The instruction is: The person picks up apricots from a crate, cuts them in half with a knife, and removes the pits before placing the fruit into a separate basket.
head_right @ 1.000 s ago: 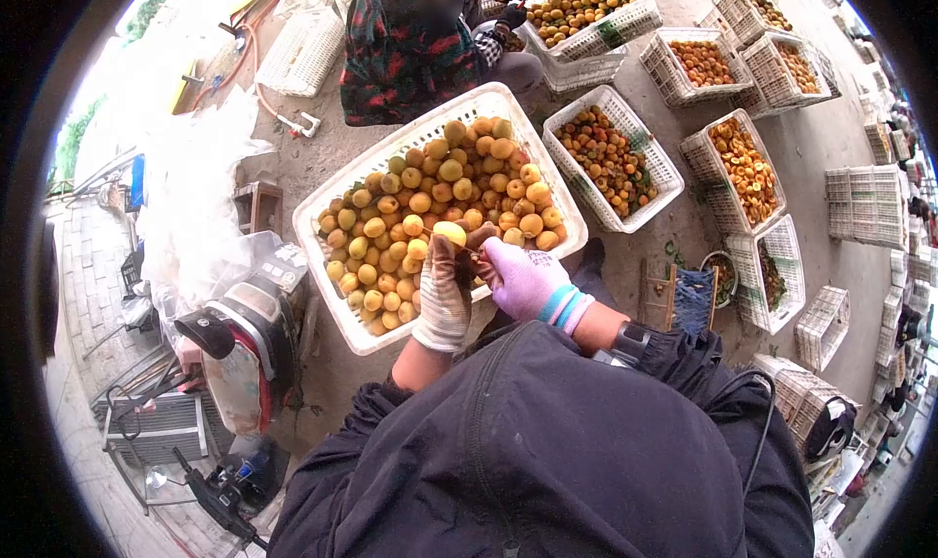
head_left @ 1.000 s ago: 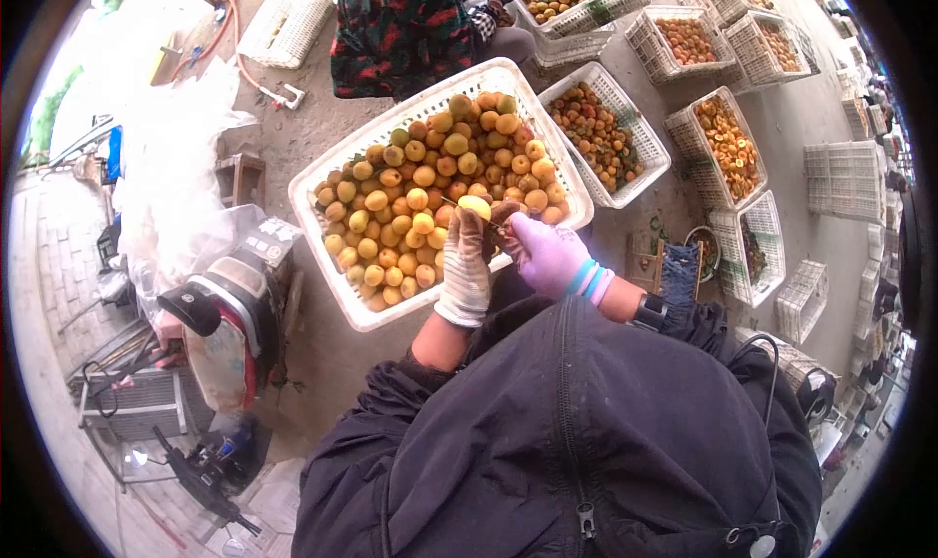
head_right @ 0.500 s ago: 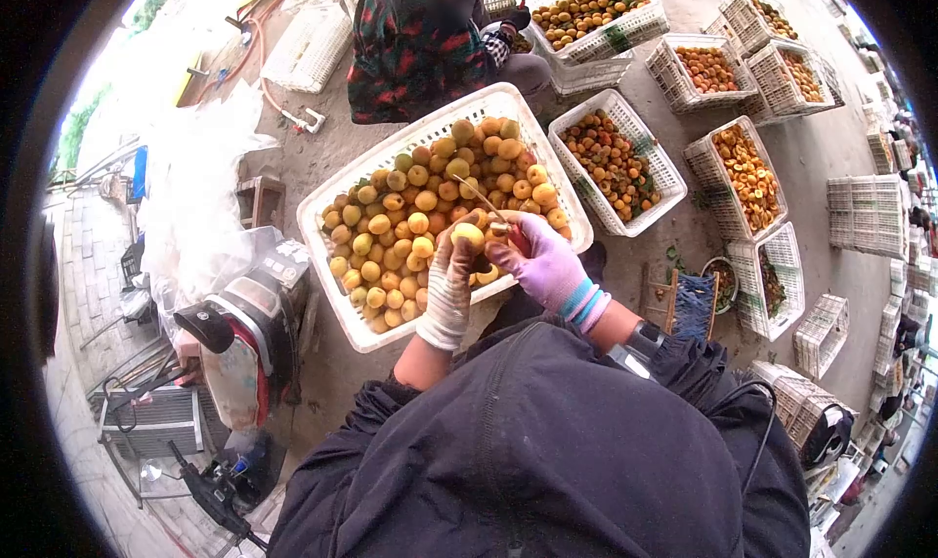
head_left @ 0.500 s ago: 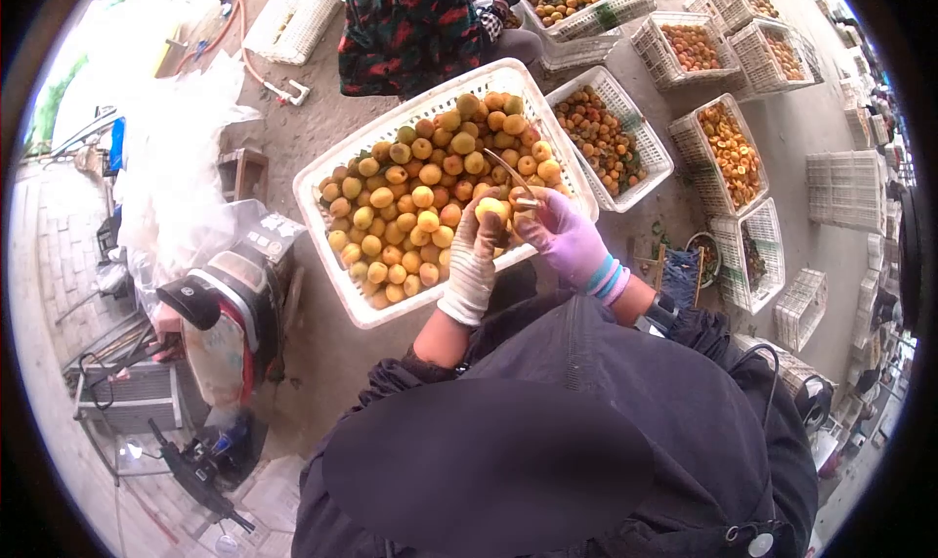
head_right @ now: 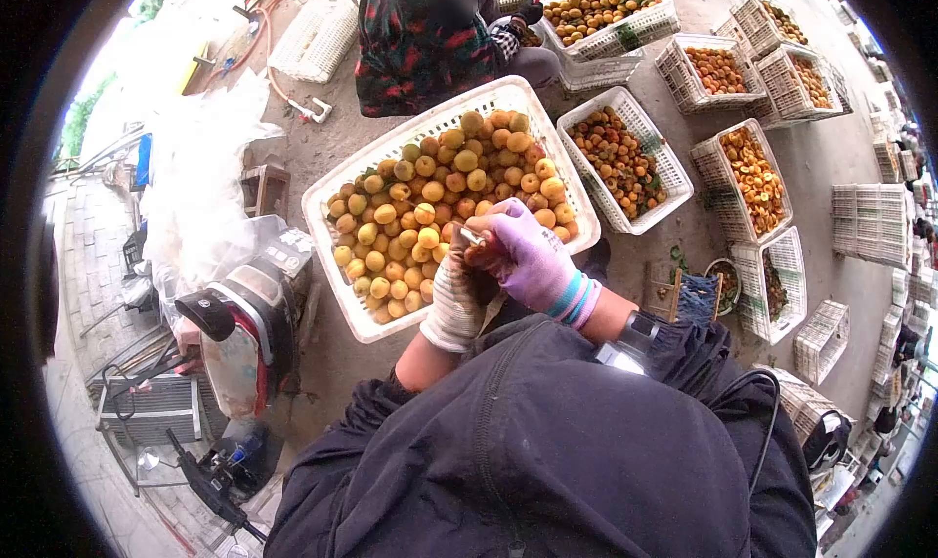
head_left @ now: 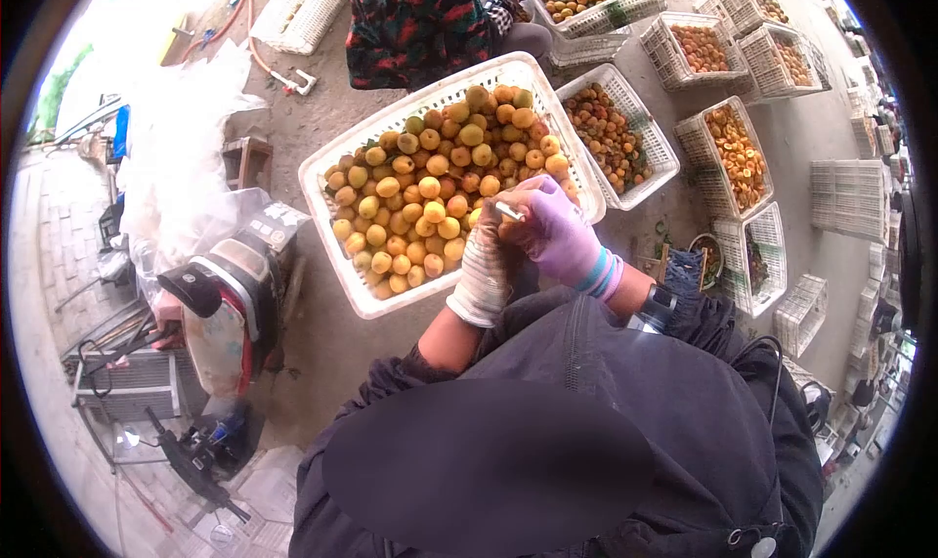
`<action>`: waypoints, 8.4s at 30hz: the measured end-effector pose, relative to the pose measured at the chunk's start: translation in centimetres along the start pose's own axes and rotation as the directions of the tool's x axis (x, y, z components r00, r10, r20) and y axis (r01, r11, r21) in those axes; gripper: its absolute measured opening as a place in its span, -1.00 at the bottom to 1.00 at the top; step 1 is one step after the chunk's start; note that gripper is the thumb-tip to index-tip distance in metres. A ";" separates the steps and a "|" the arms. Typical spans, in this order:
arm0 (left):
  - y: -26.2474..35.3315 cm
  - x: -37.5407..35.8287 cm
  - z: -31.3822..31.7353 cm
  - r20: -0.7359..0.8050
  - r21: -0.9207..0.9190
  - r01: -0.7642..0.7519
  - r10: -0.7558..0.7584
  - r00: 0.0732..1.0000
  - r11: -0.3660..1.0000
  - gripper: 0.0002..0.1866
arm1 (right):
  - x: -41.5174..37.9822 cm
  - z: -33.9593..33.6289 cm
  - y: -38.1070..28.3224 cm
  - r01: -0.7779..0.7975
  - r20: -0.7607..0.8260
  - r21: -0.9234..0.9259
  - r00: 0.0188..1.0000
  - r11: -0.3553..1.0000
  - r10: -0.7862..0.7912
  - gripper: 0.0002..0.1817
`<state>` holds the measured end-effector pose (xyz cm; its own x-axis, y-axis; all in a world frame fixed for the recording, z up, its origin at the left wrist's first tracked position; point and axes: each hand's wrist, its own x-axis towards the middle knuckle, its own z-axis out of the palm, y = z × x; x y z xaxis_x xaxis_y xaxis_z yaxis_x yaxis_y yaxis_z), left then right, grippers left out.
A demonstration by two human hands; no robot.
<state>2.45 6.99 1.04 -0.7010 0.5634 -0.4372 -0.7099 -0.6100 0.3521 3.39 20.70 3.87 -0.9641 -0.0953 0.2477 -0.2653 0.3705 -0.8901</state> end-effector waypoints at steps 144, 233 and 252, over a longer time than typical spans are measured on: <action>5.6 0.4 -2.6 -0.017 0.503 -0.293 0.348 0.937 0.813 -0.45 | 0.6 0.2 -0.9 -0.385 0.190 -0.223 0.884 0.896 0.427 -0.66; 4.6 0.3 -2.2 -0.152 0.134 0.087 -0.066 0.986 0.987 -0.35 | 2.4 3.7 0.7 -0.484 0.219 0.815 0.767 0.319 0.603 -0.56; 4.9 0.8 -4.2 -0.105 -0.076 0.101 -0.108 0.989 0.992 -0.30 | 4.4 1.3 1.0 -0.213 -0.088 0.713 0.918 0.668 0.386 -0.62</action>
<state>-1.26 2.11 -1.05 -0.6089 0.5644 -0.5574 -0.7696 -0.5905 0.2428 -1.13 19.44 3.62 -0.9872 0.1366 -0.0825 0.0228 -0.3908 -0.9202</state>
